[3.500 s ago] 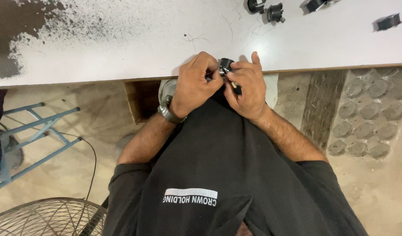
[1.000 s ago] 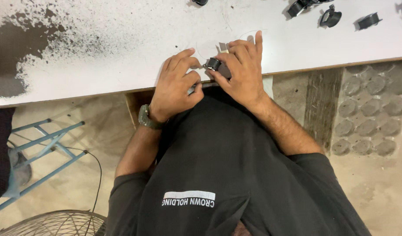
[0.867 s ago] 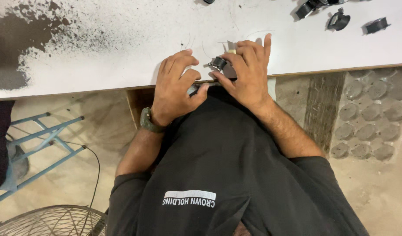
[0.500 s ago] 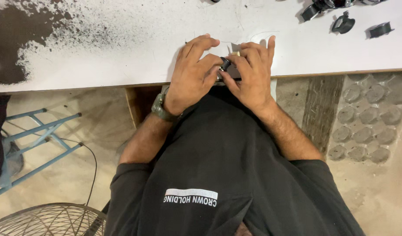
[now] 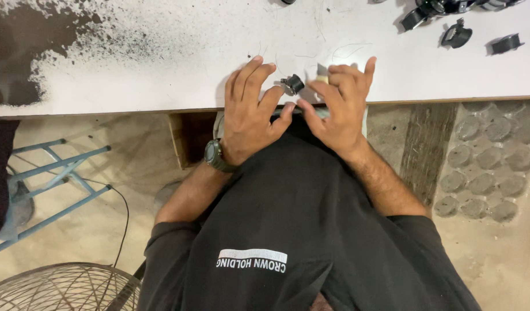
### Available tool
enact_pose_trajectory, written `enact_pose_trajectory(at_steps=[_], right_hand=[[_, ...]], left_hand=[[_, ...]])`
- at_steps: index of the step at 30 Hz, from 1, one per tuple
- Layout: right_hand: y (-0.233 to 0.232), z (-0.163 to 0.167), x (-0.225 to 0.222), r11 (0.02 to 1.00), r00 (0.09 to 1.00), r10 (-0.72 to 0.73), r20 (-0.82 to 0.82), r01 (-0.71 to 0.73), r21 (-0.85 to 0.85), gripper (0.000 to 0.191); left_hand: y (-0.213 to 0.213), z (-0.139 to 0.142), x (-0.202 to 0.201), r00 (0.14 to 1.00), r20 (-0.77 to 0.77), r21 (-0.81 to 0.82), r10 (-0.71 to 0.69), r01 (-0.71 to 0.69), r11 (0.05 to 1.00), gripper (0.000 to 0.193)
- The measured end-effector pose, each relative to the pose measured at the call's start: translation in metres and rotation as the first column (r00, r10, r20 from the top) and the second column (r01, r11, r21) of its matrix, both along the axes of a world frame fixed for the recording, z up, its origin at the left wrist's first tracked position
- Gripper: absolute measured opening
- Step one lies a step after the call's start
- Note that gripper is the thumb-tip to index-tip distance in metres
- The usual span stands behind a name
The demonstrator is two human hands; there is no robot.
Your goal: The person sits at a workbench assembling small black plastic and metal components, fitting pieces into a hub-like part by hand and using a small flat tool to press parts into place. They complete one assembly, set it aside with finished units, pick up the next part, and repeat the process.
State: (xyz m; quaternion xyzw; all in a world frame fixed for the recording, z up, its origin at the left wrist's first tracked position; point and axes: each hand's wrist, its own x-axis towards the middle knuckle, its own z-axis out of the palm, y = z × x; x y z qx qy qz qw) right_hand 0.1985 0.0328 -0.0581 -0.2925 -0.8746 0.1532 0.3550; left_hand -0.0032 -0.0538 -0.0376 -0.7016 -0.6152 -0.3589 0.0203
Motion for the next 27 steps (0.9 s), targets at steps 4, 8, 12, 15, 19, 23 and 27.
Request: enact_pose_trajectory(at_steps=[4, 8, 12, 15, 19, 23, 27], right_hand=[[-0.010, -0.005, 0.009, 0.992, 0.990, 0.125, -0.062, -0.124, 0.025, 0.033], [-0.012, -0.016, 0.002, 0.983, 0.982, 0.150, -0.119, -0.161, -0.088, 0.034], [-0.012, -0.019, -0.005, 0.989, 0.989, 0.123, -0.085, -0.129, -0.074, 0.035], [-0.011, -0.017, -0.006, 0.992, 0.992, 0.108, -0.071, -0.113, -0.062, 0.034], [-0.011, -0.014, -0.009, 0.992, 0.992, 0.111, -0.052, -0.114, -0.055, 0.032], [-0.009, -0.012, -0.010, 0.989, 0.991, 0.123, -0.060, -0.128, -0.080, 0.032], [-0.009, -0.012, -0.012, 0.989, 0.989, 0.121, -0.085, -0.128, -0.074, 0.031]], left_hand=[[0.002, -0.012, 0.008, 0.997, 0.016, -0.027, 0.077, -0.077, 0.997, 0.020], [0.000, -0.017, 0.008, 0.998, 0.015, -0.024, 0.066, -0.066, 0.998, 0.017], [0.001, -0.020, 0.008, 0.995, 0.083, 0.001, 0.058, -0.059, 0.998, 0.017], [0.002, -0.022, 0.010, 0.992, 0.112, 0.022, 0.058, -0.061, 0.998, 0.017], [0.003, -0.026, 0.011, 0.991, 0.126, 0.067, 0.045, -0.054, 0.996, 0.017], [0.004, -0.029, 0.007, 0.998, 0.064, 0.088, 0.021, -0.026, 0.996, 0.016], [0.003, -0.030, 0.006, 1.000, -0.013, 0.099, 0.019, -0.018, 0.995, 0.014]])
